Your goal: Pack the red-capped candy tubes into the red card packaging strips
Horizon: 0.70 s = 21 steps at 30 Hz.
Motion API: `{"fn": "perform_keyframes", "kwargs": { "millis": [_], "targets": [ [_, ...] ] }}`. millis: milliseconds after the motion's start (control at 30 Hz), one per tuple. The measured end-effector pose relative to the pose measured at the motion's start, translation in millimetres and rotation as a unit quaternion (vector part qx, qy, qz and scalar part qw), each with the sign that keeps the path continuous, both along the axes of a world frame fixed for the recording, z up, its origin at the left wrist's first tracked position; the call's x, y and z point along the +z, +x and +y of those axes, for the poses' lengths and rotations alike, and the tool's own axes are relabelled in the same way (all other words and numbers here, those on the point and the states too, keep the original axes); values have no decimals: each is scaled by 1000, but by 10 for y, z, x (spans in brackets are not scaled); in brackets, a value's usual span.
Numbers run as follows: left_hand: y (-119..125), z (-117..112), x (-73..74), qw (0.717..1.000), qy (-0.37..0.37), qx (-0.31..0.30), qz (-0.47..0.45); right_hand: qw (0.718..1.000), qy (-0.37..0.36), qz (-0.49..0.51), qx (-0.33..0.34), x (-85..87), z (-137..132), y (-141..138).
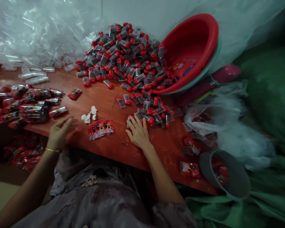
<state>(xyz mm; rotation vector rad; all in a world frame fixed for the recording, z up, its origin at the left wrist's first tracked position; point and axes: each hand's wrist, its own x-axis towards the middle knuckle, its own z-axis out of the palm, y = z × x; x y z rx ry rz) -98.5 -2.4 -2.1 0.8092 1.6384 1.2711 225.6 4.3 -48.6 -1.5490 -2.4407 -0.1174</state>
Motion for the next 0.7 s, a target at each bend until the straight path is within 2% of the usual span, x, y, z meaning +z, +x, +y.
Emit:
{"fn": "perform_keyframes", "kwargs": {
  "millis": [33, 100, 167, 200, 267, 500, 600, 700],
  "targets": [
    [106, -81, -49, 993, 6, -36, 112, 1000, 4, 1, 4, 1, -97, 36],
    [274, -196, -117, 945, 0, -113, 307, 1000, 21, 11, -2, -7, -241, 86],
    [380, -231, -154, 894, -7, -164, 418, 999, 43, 26, -14, -25, -322, 105],
    [420, -225, -168, 880, -5, -178, 441, 998, 51, 32, -18, -35, -344, 105],
    [501, -190, -192, 871, 0, -200, 449, 997, 59, 41, -20, -48, -361, 96],
    [830, -137, -210, 880, 35, -234, 411, 995, 71, 61, -21, -51, -350, 104],
    [701, -3, -156, 861, 51, -174, 475, 994, 77, 68, -23, -54, -351, 110],
    [411, 229, -138, 814, 30, -114, 569, 993, 84, 75, -20, -57, -348, 108]
  ]
}}
